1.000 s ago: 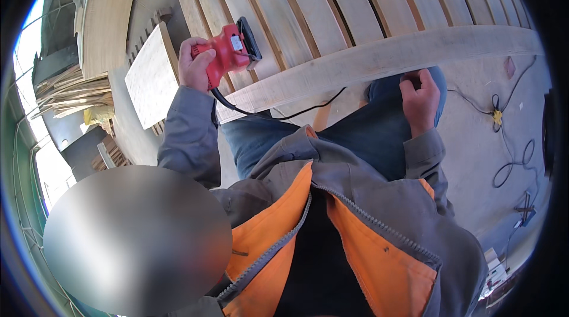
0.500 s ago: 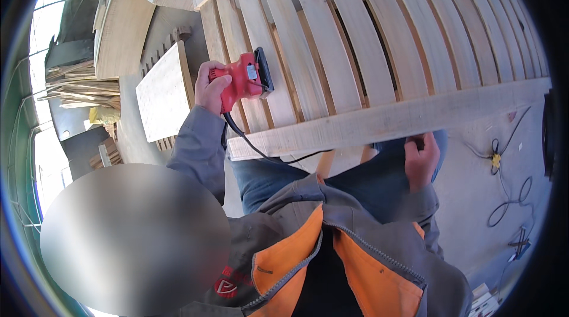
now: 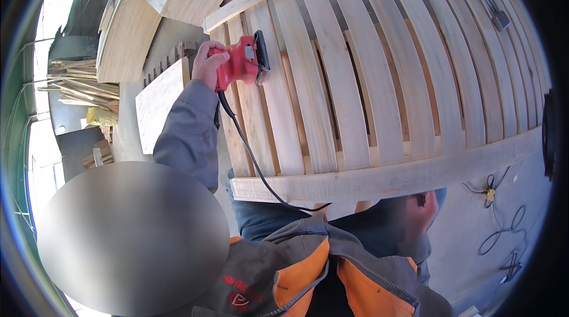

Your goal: The person uses a red electric sander to smooth the surface of a wooden slatted structure. They move the sander back and forth along the slats, occasionally adjusting their grip and position to reach different areas.

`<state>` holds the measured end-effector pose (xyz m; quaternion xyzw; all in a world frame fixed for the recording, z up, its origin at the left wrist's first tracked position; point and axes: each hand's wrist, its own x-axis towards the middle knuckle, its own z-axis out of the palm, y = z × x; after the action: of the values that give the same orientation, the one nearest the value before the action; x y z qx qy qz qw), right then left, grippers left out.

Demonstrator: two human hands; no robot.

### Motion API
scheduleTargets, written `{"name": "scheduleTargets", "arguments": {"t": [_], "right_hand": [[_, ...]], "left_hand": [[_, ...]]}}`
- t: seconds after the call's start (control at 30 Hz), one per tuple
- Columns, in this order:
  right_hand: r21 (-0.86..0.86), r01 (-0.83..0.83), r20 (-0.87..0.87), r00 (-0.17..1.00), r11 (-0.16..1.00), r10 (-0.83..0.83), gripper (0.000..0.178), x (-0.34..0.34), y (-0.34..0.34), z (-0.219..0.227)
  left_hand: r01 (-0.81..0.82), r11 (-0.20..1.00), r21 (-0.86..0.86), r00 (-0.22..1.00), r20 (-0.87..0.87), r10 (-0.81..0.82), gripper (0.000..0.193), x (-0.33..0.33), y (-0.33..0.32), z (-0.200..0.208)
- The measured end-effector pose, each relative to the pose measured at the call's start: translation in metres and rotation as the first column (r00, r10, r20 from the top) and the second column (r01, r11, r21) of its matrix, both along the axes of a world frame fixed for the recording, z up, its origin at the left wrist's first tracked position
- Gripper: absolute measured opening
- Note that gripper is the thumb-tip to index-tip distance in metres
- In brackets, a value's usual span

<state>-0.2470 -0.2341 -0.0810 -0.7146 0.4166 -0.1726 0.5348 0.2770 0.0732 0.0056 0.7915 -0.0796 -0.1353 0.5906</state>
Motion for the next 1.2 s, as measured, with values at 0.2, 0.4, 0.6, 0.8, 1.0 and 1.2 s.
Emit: {"name": "scheduleTargets", "arguments": {"t": [0.2, 0.4, 0.6, 0.8, 1.0, 1.2], "right_hand": [[-0.011, 0.013, -0.008, 1.000, 1.000, -0.013, 0.017, -0.003, 0.003, -0.003], [0.033, 0.031, -0.001, 1.000, 0.999, -0.031, 0.018, -0.006, 0.006, -0.005], [0.013, 0.006, -0.001, 1.000, 1.000, -0.006, 0.019, -0.009, 0.004, -0.007], [-0.037, 0.001, -0.010, 1.000, 0.999, -0.002, 0.019, -0.006, 0.008, -0.005], [0.010, 0.071, -0.010, 0.997, 0.997, -0.071, 0.018, -0.002, 0.011, -0.005], [0.015, 0.032, -0.031, 0.999, 0.999, -0.031, 0.020, -0.012, 0.006, -0.010]], "left_hand": [[-0.002, 1.000, 0.001, 1.000, 0.022, 0.002, 0.028, 0.070, -0.007, -0.010], [0.013, 1.000, -0.020, 0.999, -0.044, -0.014, 0.027, 0.122, -0.021, -0.011], [-0.003, 1.000, 0.001, 1.000, -0.009, 0.003, 0.026, 0.145, -0.030, -0.013], [0.034, 0.999, -0.042, 0.999, -0.014, -0.035, 0.025, 0.158, -0.032, -0.014], [0.034, 0.998, -0.045, 0.999, -0.035, -0.036, 0.024, 0.158, -0.028, -0.015], [0.066, 0.998, -0.017, 0.998, 0.006, -0.066, 0.027, 0.137, -0.019, -0.016]]}}
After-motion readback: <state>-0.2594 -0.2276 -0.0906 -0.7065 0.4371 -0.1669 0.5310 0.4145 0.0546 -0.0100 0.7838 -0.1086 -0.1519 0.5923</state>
